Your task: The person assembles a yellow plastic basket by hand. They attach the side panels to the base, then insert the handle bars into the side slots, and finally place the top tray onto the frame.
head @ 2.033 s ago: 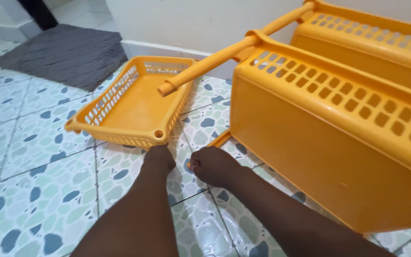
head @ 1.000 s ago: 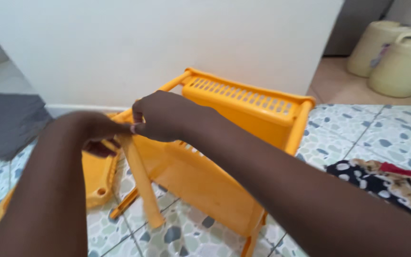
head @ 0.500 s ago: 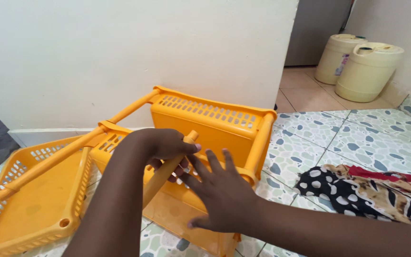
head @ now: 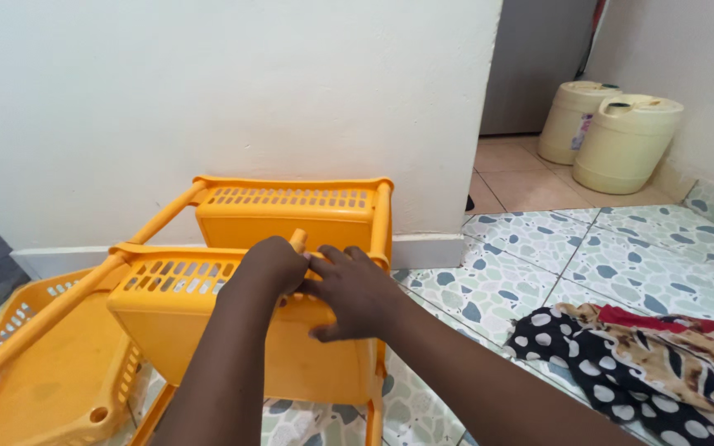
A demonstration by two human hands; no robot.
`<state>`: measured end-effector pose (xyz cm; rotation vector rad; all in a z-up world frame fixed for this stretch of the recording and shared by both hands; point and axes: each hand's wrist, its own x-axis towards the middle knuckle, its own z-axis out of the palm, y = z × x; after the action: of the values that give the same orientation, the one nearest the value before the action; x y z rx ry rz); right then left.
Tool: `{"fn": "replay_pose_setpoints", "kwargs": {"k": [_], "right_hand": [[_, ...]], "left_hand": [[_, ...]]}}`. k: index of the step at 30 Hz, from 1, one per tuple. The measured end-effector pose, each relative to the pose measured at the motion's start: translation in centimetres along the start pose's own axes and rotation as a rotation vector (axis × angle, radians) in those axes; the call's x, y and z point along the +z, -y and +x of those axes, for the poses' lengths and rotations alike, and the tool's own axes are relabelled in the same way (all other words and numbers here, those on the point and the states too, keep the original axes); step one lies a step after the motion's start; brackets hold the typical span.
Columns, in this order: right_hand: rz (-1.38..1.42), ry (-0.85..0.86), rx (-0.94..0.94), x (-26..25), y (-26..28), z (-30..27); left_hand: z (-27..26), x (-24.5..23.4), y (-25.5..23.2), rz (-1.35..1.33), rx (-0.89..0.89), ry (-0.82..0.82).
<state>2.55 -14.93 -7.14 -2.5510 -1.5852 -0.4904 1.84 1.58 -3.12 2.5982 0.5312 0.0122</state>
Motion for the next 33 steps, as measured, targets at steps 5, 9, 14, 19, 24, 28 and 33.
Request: {"fn": "replay_pose_setpoints", "kwargs": {"k": [5,9,14,19,24,28,33], "right_hand": [[-0.002,-0.176,0.107,3.8,0.2,1.8],[-0.031,-0.381,0.18,5.9,1.2,3.4],[0.513,-0.263,0.311,3.0,-1.7,4.8],[0.705,-0.178,0.292,-2.7,-3.8,3.2],[0.995,-0.001,0.327,-6.0,-3.9,1.5],[1.288,0.131,0.384,-4.9,-4.2,-0.2],[2.046,-0.386,0.562,-1.8,-5.3,-1.3]], "left_hand": [[3.0,1.0,2.5,0.074,0.073,-0.149],[2.9,0.4,3.1,-0.131,-0.032,-0.135],[3.2,-0.3,2.7,-0.95,-0.08,-0.059],[4.6,0.5,2.1,-1.734,-0.158,-0.088],[5.8,1.2,1.6,-2.259,-0.396,-0.23],[6.3,1.7,0.6,-2.35,-0.3,-0.418],[4.7,3.0,-1.5,-2.346,0.027,-0.234]]}}
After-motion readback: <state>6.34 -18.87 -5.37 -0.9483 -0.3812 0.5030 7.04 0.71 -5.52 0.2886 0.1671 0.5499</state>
